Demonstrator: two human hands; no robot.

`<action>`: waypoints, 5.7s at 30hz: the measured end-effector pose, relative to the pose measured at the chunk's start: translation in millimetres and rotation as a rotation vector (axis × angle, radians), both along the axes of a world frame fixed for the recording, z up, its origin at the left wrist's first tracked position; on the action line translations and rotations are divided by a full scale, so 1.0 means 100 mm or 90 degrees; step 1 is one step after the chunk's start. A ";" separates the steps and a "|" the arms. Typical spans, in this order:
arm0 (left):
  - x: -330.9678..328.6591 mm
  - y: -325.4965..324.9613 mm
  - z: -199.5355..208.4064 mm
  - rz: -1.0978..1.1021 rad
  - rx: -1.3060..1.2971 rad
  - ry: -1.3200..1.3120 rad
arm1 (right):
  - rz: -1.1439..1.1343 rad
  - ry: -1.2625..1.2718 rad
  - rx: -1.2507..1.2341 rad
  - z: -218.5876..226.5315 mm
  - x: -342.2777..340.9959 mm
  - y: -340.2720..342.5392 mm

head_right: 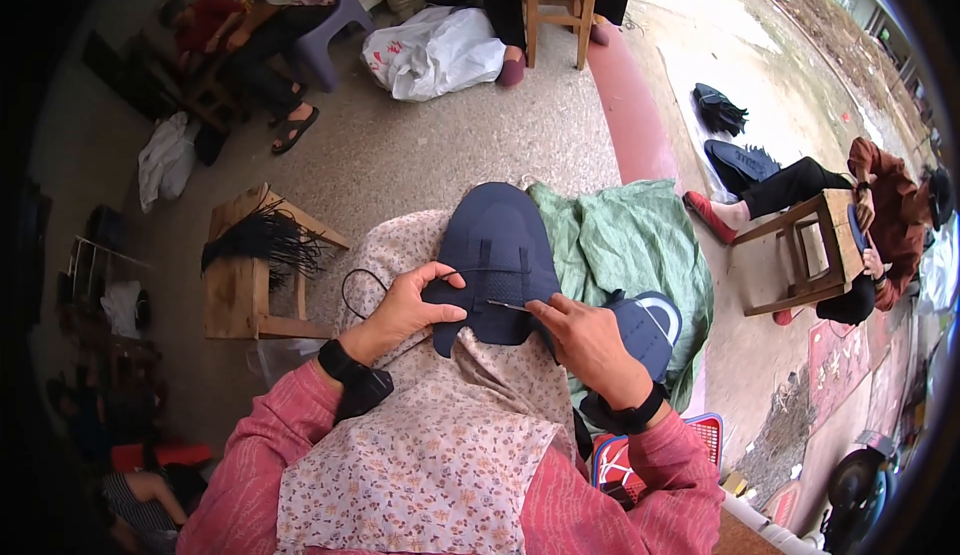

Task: The recorder is hand-sewing components for a shoe upper, specifically threading a cord through pre-cut holes in black material.

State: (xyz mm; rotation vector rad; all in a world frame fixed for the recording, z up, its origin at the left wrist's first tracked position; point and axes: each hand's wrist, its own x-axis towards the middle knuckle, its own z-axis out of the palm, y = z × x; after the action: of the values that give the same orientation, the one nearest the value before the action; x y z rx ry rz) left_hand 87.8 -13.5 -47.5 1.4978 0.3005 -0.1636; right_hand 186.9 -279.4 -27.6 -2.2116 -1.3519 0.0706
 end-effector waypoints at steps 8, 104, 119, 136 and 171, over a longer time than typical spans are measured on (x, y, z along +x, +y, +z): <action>0.06 -0.04 0.06 -0.001 0.080 -0.031 | 0.069 0.178 -0.099 0.03 0.20 0.15; -0.06 -0.13 0.64 -0.223 -0.037 0.042 | -0.091 0.863 0.287 0.47 -0.13 0.37; -1.06 1.92 1.21 0.379 -0.162 -0.117 | -0.367 0.840 0.384 -0.06 0.37 -0.47; -0.24 0.36 0.27 0.041 0.167 0.141 | -0.121 0.163 0.086 0.23 0.00 0.24; -0.01 -0.12 0.04 0.086 -0.168 0.053 | 0.121 -0.072 -0.015 -0.04 0.17 0.36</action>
State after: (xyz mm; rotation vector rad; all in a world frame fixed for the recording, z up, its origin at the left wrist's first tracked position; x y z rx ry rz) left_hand 86.3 -25.7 -43.9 1.2069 0.4296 -0.1519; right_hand 203.9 -243.4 -31.5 -2.1284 -1.6279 0.0309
